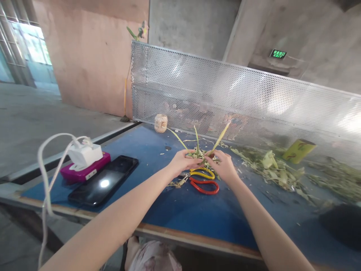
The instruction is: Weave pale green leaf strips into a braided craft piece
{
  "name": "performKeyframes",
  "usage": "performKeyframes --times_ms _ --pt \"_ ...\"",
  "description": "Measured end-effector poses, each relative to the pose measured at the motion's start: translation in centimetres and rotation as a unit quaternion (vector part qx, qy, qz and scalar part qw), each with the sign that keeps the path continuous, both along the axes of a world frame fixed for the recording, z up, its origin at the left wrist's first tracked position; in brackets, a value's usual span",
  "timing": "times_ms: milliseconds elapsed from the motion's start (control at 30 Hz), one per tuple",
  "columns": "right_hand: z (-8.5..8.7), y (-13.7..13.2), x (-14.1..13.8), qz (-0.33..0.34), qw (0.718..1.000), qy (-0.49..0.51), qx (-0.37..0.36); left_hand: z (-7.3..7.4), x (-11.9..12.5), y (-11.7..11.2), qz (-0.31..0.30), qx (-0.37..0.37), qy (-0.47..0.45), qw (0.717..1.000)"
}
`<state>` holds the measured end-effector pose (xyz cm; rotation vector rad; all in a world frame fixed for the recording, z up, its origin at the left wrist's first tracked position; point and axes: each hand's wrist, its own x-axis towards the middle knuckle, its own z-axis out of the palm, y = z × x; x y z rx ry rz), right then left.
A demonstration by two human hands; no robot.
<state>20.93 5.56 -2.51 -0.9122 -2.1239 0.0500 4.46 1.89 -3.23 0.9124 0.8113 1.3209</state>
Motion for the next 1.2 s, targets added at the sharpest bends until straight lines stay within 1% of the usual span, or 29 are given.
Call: performKeyframes --times_ms 200,333,400,567,633,700,800,900,1000,1100,1133,1200 --pt "0.1 -0.1 -0.1 -0.016 0.999 -0.005 -0.03 0.0 0.1 -0.1 -0.014 0.013 0.001 1.0" --pt "0.0 -0.4 -0.3 -0.031 0.997 0.017 -0.075 0.0 0.1 -0.1 -0.001 0.016 0.013 1.0" --pt "-0.1 -0.5 -0.4 -0.036 0.996 0.02 -0.083 0.2 0.1 -0.2 0.007 0.016 0.019 1.0" --pt "-0.1 -0.5 -0.4 -0.018 0.997 0.003 -0.077 0.5 0.1 -0.3 0.024 0.014 0.035 0.999" --pt "0.0 -0.5 -0.3 -0.008 0.996 0.002 -0.09 0.5 0.0 -0.3 0.027 0.013 0.04 0.999" --pt "0.2 -0.5 -0.2 0.014 0.993 0.01 -0.12 0.4 -0.1 -0.2 0.027 0.012 0.042 0.999" --pt "0.4 -0.4 0.0 0.064 0.977 0.059 -0.195 0.2 -0.2 0.0 0.021 0.01 0.04 0.999" --pt "0.6 -0.2 0.1 0.123 0.945 0.123 -0.278 0.1 -0.4 0.2 0.008 0.008 0.035 0.999" --pt "0.8 0.0 0.3 0.17 0.918 0.13 -0.335 0.0 -0.5 0.3 0.003 0.004 0.033 0.999" --pt "0.9 0.0 0.3 0.18 0.907 0.121 -0.361 0.1 -0.5 0.2 0.007 -0.008 0.036 0.999" --pt "0.9 0.0 0.3 0.173 0.903 0.125 -0.373 0.2 -0.4 0.2 0.006 -0.01 0.038 0.999" --pt "0.9 0.1 0.2 0.135 0.889 0.132 -0.417 0.3 -0.4 0.2 0.005 -0.013 0.043 0.999"
